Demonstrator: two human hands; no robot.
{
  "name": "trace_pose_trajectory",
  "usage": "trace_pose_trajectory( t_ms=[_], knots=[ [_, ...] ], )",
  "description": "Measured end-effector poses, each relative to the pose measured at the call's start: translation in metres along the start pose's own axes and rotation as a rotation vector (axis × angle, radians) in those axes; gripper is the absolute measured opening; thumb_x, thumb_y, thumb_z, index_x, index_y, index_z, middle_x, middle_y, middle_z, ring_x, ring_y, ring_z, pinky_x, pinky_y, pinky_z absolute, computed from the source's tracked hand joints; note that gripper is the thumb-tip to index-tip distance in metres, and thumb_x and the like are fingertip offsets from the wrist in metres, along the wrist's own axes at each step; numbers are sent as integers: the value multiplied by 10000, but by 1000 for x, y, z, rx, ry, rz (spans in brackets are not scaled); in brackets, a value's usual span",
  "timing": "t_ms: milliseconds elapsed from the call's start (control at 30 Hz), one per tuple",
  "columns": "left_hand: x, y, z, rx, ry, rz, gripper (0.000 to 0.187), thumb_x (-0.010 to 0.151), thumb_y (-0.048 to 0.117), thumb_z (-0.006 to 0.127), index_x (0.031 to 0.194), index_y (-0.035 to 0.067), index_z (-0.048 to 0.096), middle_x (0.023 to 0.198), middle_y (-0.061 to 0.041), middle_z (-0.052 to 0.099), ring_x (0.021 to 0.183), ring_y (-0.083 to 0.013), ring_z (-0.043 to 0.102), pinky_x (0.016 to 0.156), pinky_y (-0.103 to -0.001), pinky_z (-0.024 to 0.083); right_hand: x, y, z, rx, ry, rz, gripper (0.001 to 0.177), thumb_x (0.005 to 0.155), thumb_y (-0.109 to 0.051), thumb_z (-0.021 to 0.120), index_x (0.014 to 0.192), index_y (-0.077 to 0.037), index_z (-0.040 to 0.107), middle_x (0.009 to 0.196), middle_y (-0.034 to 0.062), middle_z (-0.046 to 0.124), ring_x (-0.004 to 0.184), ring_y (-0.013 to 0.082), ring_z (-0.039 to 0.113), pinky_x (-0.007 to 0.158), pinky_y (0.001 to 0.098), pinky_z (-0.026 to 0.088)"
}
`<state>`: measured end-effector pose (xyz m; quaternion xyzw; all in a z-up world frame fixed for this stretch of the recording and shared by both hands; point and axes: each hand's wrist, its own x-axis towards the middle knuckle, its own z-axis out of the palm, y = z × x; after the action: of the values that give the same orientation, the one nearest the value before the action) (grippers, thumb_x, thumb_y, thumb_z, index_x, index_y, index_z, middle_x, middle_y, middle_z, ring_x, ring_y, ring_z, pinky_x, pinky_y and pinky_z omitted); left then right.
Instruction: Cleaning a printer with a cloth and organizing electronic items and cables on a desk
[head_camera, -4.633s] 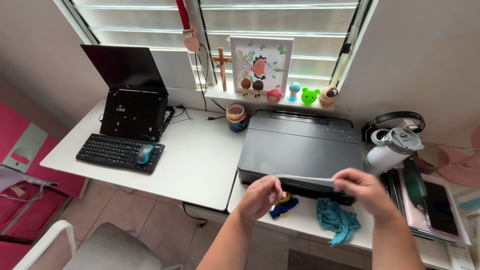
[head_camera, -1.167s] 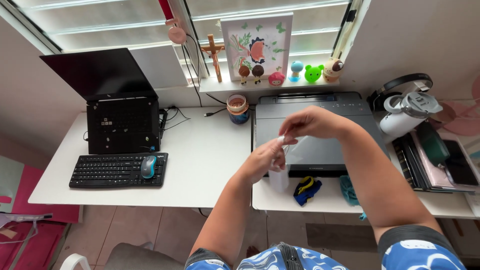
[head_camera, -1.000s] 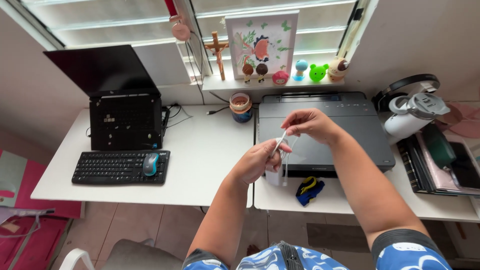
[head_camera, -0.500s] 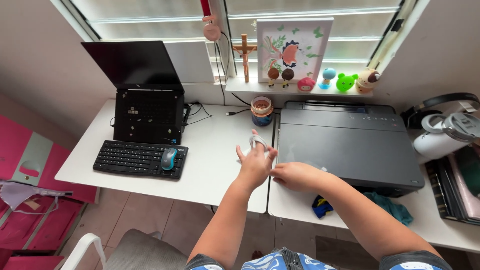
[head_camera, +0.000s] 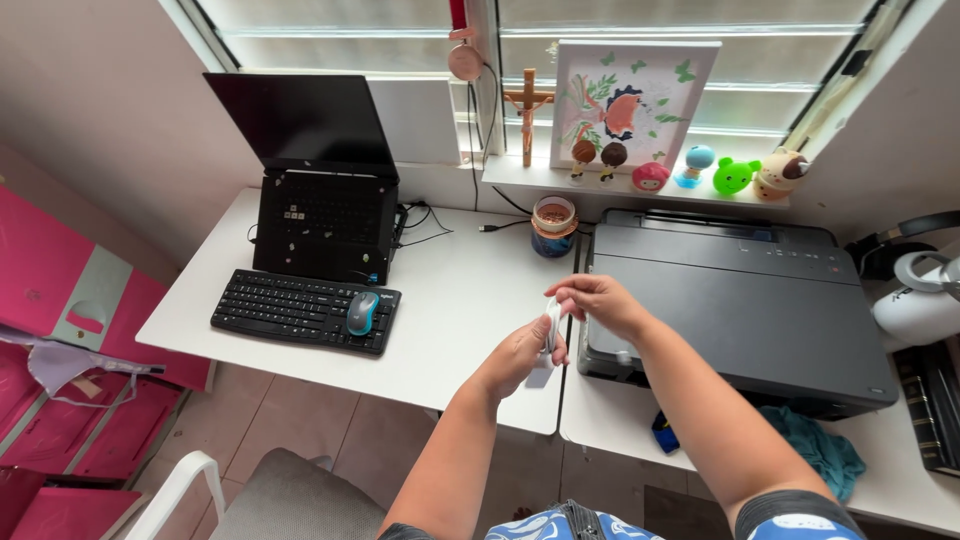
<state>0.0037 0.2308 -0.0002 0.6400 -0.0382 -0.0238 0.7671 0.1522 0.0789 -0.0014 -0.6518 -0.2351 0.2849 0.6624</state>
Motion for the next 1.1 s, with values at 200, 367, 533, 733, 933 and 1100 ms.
trace_pose_trajectory(
  t_ms=[200, 367, 533, 733, 933, 1100],
  knots=[
    [10, -3, -18, -386, 228, 197, 564, 1119, 162, 290, 1633, 56, 84, 1091, -118, 676, 1007, -233, 711, 963, -419, 574, 4, 62, 19, -189, 16, 155, 218, 997, -242, 702, 1122, -92, 799, 583, 9, 609, 509, 84, 415, 481, 250, 327],
    [-5, 47, -20, 445, 255, -55, 933, 1014, 667, 125, 1595, 29, -230, 1446, -72, 596, 1406, -271, 476, 1163, -650, -147, -37, -6, 43, -875, -241, 1, 246, 1004, -192, 621, 1215, -121, 724, 884, 81, 710, 740, 201, 632, 711, 332, 535],
    [-5, 34, -28, 863, 116, -242, 1071, 812, 911, -28, 1562, 207, 270, 1480, 22, 565, 1393, -272, 514, 1170, -720, -124, -43, -35, 50, -1234, -518, -144, 199, 1049, -188, 530, 1105, -105, 702, 1022, 48, 669, 823, 239, 660, 744, 331, 563],
    [-10, 14, -33, 791, -139, -127, 1020, 879, 848, -93, 1227, 127, 538, 1164, -112, 722, 1300, -377, 583, 1182, -738, -69, -3, -66, 36, -1238, -314, -718, 86, 941, -186, 717, 913, -218, 791, 832, -33, 716, 844, 166, 583, 811, 269, 520],
    [-21, 29, -20, 288, -169, -129, 501, 1118, 495, 422, 831, 152, 647, 706, 24, 621, 744, -149, 502, 804, -319, 416, 16, -31, 35, -522, -200, -178, 142, 801, -140, 871, 940, -135, 844, 843, 48, 782, 830, 149, 687, 812, 325, 580],
    [-12, 5, -36, -113, -93, -5, 350, 1150, 306, 407, 992, 94, 636, 676, -6, 551, 713, -136, 570, 648, -222, 373, 22, 38, 34, 176, -181, 171, 152, 938, 15, 652, 1062, 71, 720, 736, 175, 713, 652, 265, 713, 668, 350, 577]
  ],
)
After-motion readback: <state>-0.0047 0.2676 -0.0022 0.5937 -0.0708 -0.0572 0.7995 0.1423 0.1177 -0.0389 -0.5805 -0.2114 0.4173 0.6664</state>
